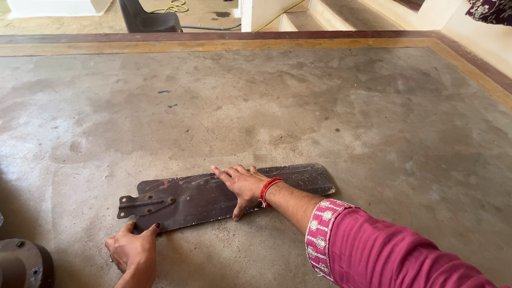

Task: The person uses a screwdriver to loosen and remove screws from the fan blade mounts, then detaches one fan blade from the motor housing. The blade is set aside on the floor.

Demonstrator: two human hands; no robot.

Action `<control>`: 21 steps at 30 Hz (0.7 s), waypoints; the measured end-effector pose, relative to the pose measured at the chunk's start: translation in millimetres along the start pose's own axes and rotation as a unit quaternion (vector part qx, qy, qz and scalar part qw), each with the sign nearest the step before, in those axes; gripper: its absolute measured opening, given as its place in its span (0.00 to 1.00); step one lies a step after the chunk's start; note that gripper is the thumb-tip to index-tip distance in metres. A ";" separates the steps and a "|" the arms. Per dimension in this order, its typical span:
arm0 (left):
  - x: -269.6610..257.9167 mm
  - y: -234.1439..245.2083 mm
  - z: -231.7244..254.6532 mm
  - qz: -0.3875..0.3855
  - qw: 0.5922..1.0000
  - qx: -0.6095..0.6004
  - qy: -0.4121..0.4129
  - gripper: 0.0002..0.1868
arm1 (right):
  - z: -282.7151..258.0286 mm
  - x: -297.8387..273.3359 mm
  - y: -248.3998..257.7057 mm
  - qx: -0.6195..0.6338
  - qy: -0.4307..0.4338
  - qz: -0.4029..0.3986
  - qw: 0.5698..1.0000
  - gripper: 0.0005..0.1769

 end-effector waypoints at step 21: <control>22.7 -21.2 3.6 -0.079 0.996 0.012 -0.050 0.44 | 9.5 -55.7 48.0 0.039 -0.020 0.098 0.994 0.86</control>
Point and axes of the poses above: each hand's wrist, its own x-axis towards the middle knuckle, its own y-axis out of the back of the hand, z = x × y, the point moved 10 cm from there along x, towards the middle knuckle, and after that the axes turned 6 degrees about z, right-handed, at the moved point
